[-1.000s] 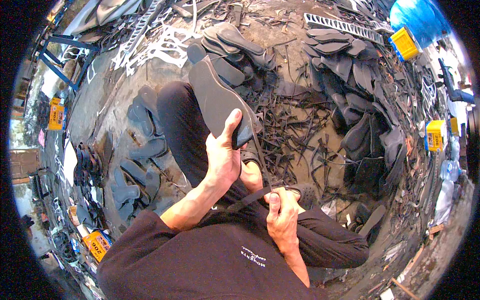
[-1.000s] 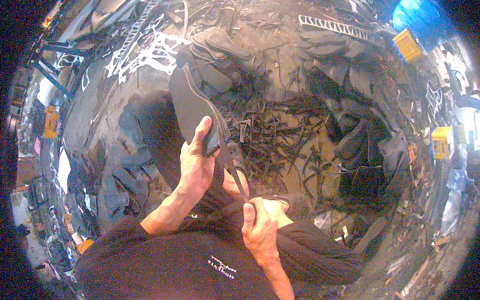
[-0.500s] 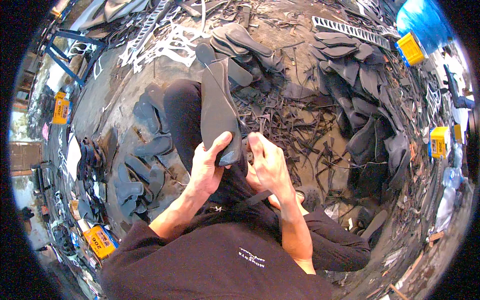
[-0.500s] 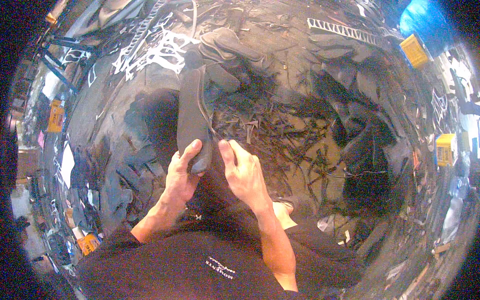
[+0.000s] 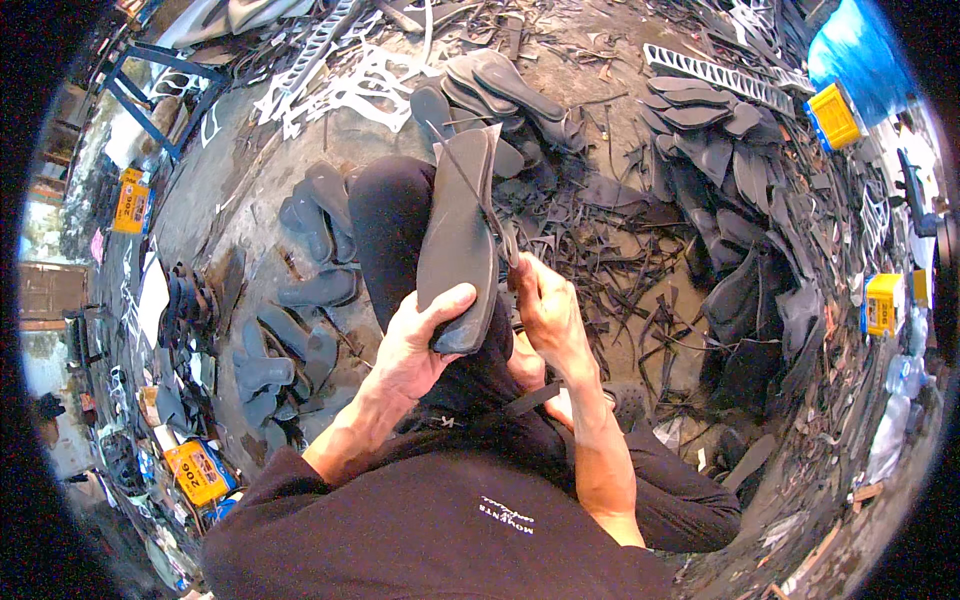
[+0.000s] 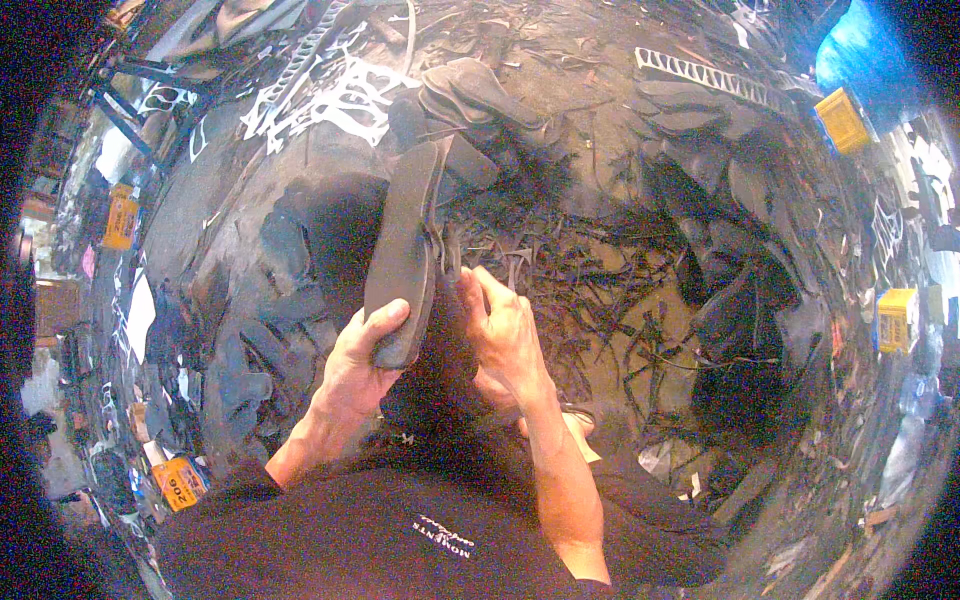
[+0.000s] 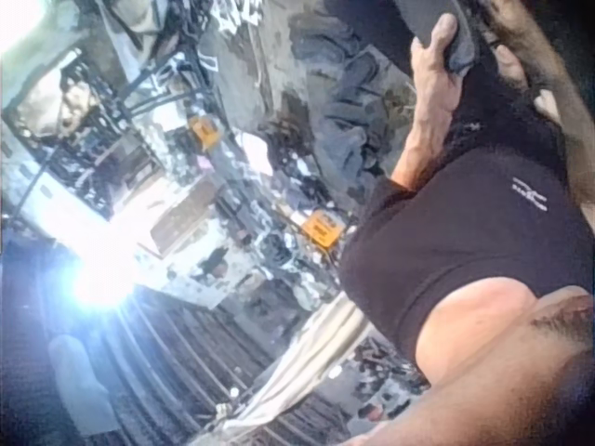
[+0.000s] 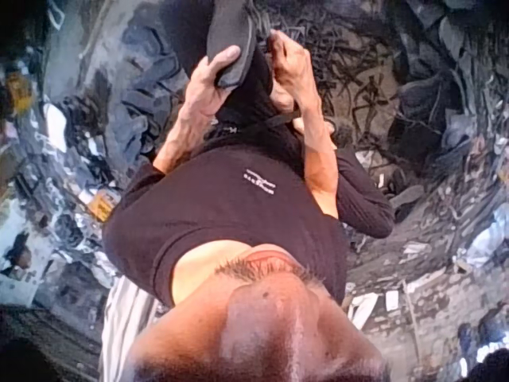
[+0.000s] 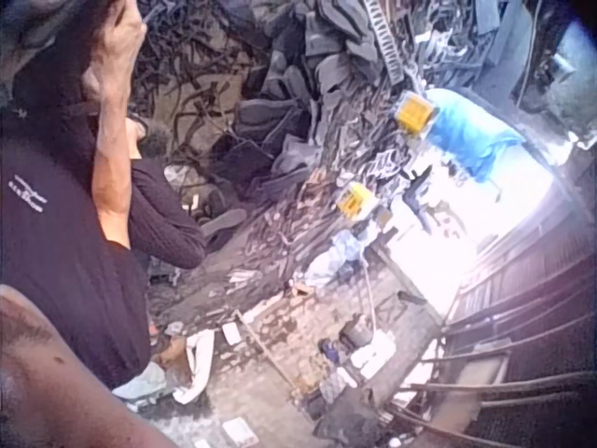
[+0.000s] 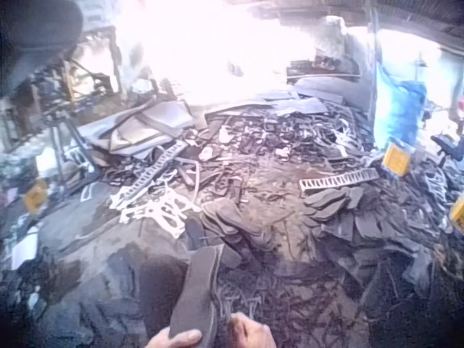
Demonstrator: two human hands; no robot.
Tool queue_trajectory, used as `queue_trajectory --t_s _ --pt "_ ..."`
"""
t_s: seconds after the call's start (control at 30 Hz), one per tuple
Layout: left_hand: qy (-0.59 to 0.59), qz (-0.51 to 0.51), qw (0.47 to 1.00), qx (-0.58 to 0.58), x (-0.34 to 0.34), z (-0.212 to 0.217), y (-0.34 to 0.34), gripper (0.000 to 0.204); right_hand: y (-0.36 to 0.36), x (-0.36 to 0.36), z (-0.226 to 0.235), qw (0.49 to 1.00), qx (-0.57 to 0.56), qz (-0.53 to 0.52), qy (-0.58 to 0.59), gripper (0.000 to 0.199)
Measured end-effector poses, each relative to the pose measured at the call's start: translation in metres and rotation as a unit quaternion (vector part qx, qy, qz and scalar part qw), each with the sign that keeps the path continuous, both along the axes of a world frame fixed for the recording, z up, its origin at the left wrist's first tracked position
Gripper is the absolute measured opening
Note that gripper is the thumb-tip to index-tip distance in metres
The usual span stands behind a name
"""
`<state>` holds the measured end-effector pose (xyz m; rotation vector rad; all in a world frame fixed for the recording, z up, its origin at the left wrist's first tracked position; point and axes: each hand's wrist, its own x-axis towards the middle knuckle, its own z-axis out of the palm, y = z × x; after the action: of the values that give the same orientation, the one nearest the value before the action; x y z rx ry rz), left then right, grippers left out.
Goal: The person sits cross-legged on the floor and uses a knife to cut black rubber pieces into smaller strips. They repeatedly pick up rubber pieces, cut them, and place the cut pieces aside.
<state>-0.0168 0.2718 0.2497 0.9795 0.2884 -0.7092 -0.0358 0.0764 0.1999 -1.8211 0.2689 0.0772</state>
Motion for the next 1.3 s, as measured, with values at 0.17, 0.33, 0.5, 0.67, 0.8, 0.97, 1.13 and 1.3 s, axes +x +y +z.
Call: queue_trajectory --t_s 0.17,0.33,0.5,0.67,0.8,0.97,1.13,1.3 --pt "0.047 0.040 0.997 -0.043 -0.017 0.018 -0.011 0.034 0.008 0.049 -0.017 0.981 -0.109 -0.121 -0.105 0.054" --pt "0.011 -0.110 0.993 -0.039 -0.047 0.018 -0.014 0.043 -0.067 0.049 -0.023 0.959 0.262 -0.081 0.071 0.072" --pt "-0.053 -0.202 0.976 0.062 -0.030 -0.020 -0.026 0.033 -0.025 -0.066 0.048 0.970 0.218 -0.108 0.022 0.054" --pt "-0.032 -0.109 0.993 0.011 0.016 -0.041 -0.061 0.037 -0.017 -0.131 0.058 0.991 0.083 -0.048 0.097 0.060" --pt "-0.078 -0.194 0.976 0.055 0.024 -0.012 -0.089 0.034 -0.019 -0.161 0.039 0.980 0.114 -0.150 0.059 0.048" --pt "-0.064 -0.257 0.964 -0.004 0.032 0.002 -0.096 0.035 -0.019 -0.172 0.006 0.949 -0.200 -0.240 -0.049 0.038" --pt "-0.070 -0.297 0.952 -0.016 0.027 0.001 -0.092 0.033 -0.020 -0.180 0.016 0.935 -0.258 -0.241 -0.037 0.052" --pt "-0.110 -0.327 0.938 -0.030 0.020 0.021 -0.085 0.032 -0.053 -0.161 0.089 0.959 -0.224 -0.171 -0.035 0.052"
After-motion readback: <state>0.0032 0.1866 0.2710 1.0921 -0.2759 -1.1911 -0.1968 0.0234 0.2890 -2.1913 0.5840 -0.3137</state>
